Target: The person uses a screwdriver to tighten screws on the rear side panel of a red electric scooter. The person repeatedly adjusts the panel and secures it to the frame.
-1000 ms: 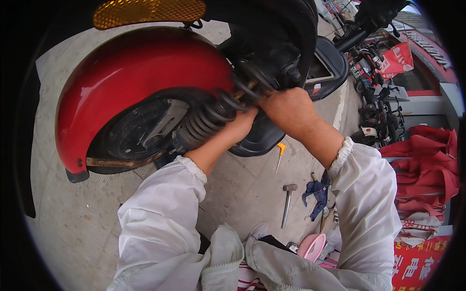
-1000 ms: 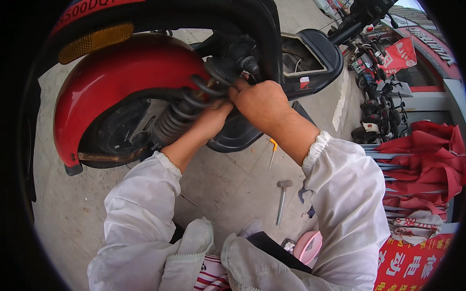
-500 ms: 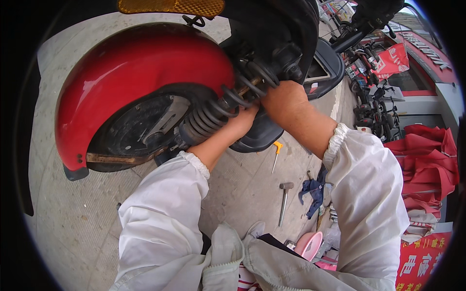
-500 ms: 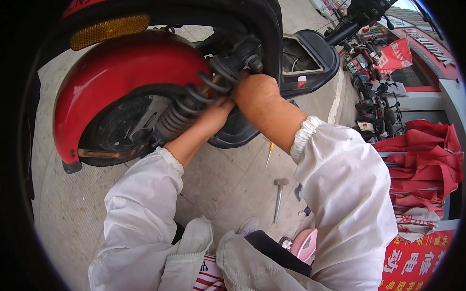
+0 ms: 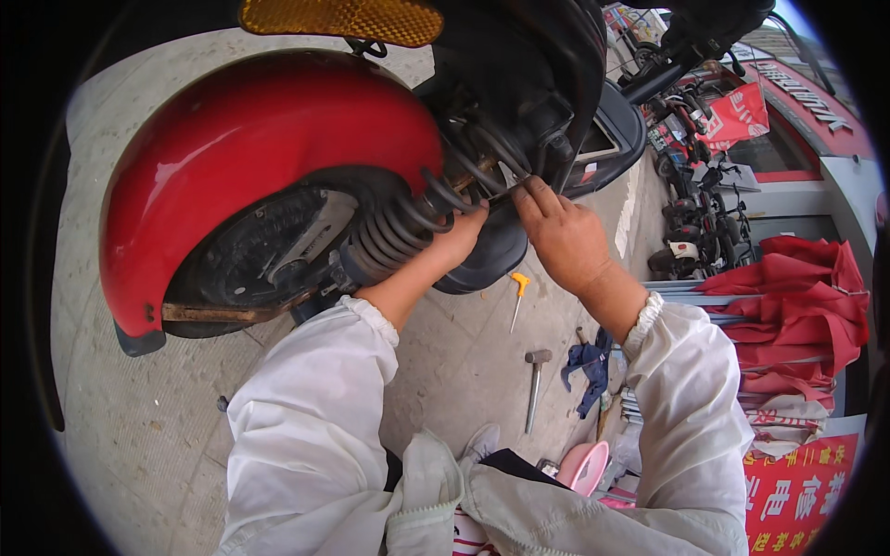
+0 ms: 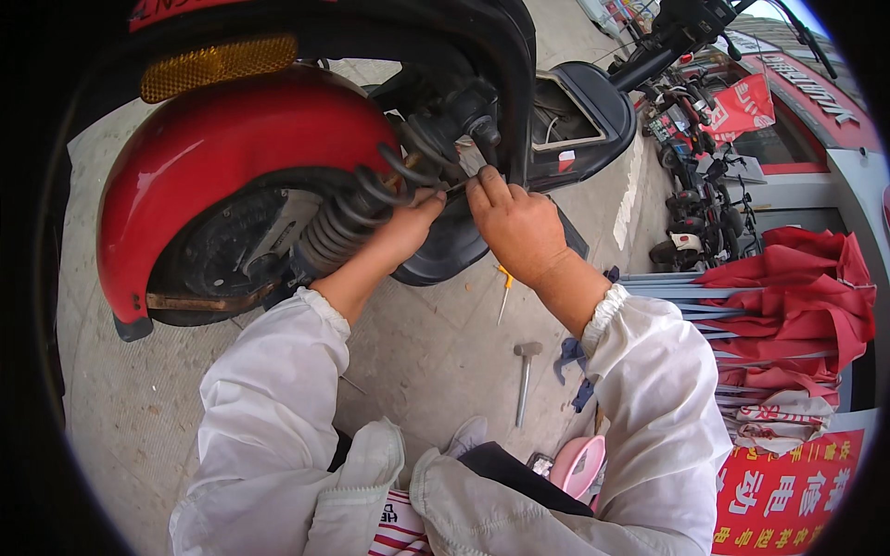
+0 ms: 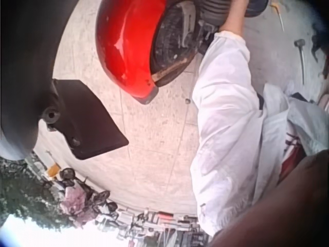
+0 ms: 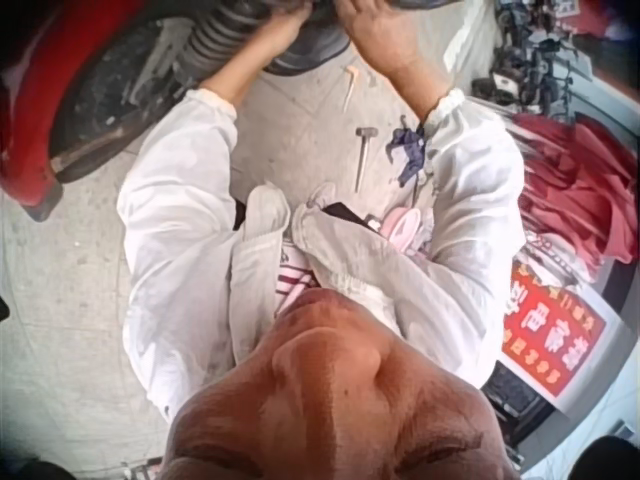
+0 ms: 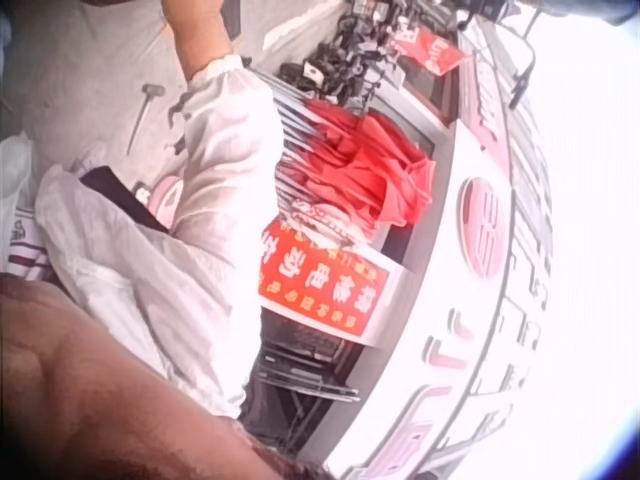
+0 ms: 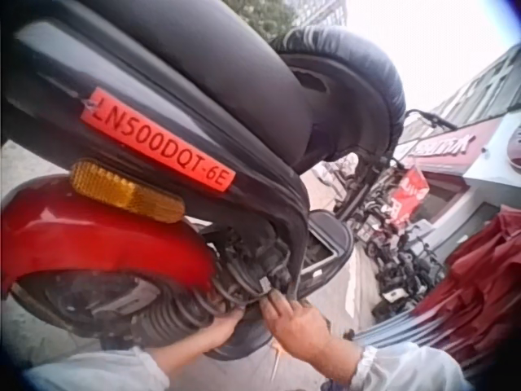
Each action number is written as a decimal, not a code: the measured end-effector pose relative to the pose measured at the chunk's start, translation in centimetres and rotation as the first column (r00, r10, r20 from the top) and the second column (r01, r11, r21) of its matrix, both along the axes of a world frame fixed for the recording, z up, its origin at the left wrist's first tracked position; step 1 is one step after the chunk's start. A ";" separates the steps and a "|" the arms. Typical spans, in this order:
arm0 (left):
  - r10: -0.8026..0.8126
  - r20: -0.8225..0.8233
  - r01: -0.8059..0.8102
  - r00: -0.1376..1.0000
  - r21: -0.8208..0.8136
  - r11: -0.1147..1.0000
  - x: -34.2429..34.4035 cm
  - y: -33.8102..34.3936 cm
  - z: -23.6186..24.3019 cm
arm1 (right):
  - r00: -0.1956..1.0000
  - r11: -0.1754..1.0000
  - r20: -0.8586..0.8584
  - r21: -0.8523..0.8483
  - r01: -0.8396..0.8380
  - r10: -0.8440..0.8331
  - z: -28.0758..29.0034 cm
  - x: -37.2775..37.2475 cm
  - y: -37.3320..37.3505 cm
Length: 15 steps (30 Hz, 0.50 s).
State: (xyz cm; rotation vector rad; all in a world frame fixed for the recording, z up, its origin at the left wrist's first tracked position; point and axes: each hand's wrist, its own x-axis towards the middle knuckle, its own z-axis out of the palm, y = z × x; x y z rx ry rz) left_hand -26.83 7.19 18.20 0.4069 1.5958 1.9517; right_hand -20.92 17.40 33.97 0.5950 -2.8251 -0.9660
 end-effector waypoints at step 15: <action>0.073 -0.279 -0.094 0.957 -0.062 0.994 0.3 0.2 -1.6 | 0.987 0.967 -0.156 -0.253 0.006 -0.047 -1.0 1.6 0.2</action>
